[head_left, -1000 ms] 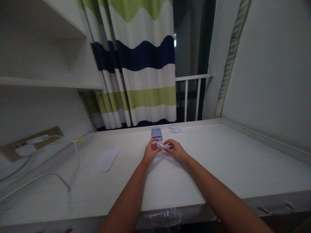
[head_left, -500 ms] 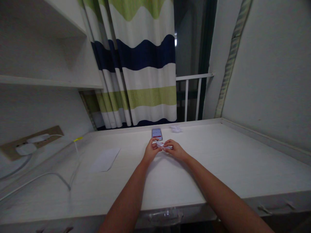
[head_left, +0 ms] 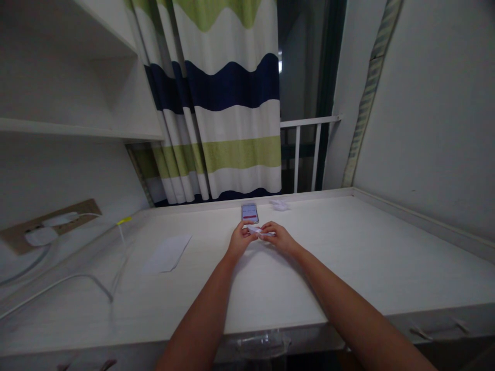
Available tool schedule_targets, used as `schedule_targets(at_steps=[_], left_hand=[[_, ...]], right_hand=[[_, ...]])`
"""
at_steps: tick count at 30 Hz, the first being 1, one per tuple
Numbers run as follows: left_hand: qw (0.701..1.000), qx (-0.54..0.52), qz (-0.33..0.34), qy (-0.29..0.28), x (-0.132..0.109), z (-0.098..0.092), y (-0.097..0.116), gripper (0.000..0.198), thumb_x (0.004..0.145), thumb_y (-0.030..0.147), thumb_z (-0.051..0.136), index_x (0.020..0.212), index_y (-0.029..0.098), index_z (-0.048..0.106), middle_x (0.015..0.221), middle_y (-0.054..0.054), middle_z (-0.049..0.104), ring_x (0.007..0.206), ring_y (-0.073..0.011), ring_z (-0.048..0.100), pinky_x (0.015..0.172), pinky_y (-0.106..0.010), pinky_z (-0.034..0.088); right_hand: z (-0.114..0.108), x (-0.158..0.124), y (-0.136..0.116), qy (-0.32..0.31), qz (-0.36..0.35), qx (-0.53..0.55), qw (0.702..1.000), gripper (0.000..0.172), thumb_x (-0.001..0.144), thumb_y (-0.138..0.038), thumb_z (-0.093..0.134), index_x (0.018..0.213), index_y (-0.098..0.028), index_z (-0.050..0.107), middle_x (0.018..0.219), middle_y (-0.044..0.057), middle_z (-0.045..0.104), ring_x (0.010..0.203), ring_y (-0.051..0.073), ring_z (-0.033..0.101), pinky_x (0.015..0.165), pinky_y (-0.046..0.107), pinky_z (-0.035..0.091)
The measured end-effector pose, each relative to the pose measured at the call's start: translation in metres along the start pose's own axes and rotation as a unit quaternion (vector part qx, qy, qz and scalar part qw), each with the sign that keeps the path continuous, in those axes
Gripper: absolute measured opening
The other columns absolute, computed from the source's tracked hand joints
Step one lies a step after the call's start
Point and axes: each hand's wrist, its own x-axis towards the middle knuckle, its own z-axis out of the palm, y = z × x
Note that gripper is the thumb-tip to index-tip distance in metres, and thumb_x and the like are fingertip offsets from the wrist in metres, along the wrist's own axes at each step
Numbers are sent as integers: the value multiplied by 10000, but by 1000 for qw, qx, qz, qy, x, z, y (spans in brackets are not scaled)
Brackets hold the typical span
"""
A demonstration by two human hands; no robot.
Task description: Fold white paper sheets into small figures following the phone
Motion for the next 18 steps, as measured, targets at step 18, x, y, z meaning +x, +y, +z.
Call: schedule_targets(at_steps=[18], left_hand=[[1000,-2,6,-3,3,-1,-2,387,482,225,721,793,146,506,783,-55,654,717,-169,612,729,-333,459]], right_hand=[[-2,-1,-5,-13,12,-50,999,163,681,-318,569,737,-183,642,775,46,600,739,165,543,677,280,411]])
